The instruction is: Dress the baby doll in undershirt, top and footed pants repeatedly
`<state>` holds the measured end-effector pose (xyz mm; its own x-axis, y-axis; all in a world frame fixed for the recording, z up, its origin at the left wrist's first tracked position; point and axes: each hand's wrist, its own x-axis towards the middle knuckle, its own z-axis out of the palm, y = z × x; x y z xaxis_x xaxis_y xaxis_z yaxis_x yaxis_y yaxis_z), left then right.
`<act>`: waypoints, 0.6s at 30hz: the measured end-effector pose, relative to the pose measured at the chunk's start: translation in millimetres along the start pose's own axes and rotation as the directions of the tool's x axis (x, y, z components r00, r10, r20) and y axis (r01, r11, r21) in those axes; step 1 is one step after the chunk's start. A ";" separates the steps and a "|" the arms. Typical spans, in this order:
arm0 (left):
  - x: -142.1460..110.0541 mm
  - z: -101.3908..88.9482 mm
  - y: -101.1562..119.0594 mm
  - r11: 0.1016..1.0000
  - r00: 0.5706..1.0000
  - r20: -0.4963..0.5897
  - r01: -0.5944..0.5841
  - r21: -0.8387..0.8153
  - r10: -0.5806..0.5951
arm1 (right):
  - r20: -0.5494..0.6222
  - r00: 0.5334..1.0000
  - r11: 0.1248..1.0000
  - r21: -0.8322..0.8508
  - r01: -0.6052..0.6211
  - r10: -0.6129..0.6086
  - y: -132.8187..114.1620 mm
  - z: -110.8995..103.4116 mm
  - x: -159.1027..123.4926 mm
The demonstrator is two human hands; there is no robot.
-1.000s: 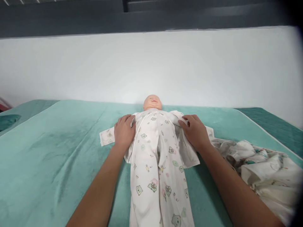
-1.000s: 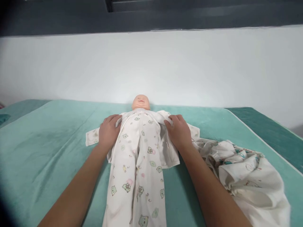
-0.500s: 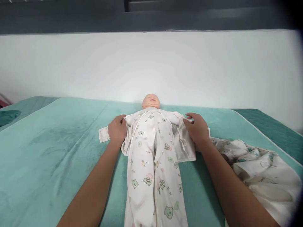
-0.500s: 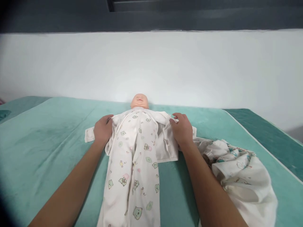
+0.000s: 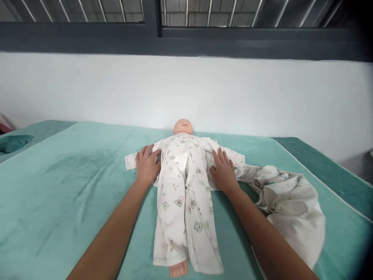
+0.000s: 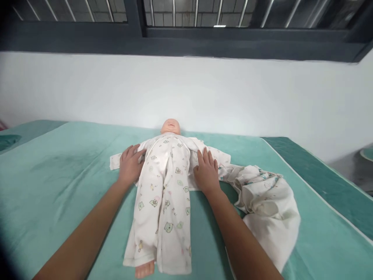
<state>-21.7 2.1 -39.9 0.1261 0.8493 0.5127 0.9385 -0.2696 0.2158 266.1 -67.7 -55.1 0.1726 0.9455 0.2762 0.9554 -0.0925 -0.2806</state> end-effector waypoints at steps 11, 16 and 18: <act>-56.1 -20.9 -20.9 0.999 1.000 -0.015 -0.005 -0.054 0.004 | -0.050 0.993 0.994 0.006 -0.106 0.106 43.8 -20.6 -64.0; -69.7 -33.3 -19.6 0.987 0.992 0.098 0.092 -0.134 -0.079 | -0.011 0.999 0.996 -0.066 -0.051 0.050 59.1 -29.1 -81.1; -73.1 -36.5 -19.8 0.970 0.986 0.069 0.164 -0.181 -0.154 | -0.012 0.999 0.995 -0.099 -0.033 0.032 63.5 -31.9 -89.3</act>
<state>-61.3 -71.2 -51.2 0.0020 0.9100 0.4147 0.8723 -0.2043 0.4442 319.1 -168.0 -68.2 0.2056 0.9384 0.2779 0.9683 -0.1539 -0.1966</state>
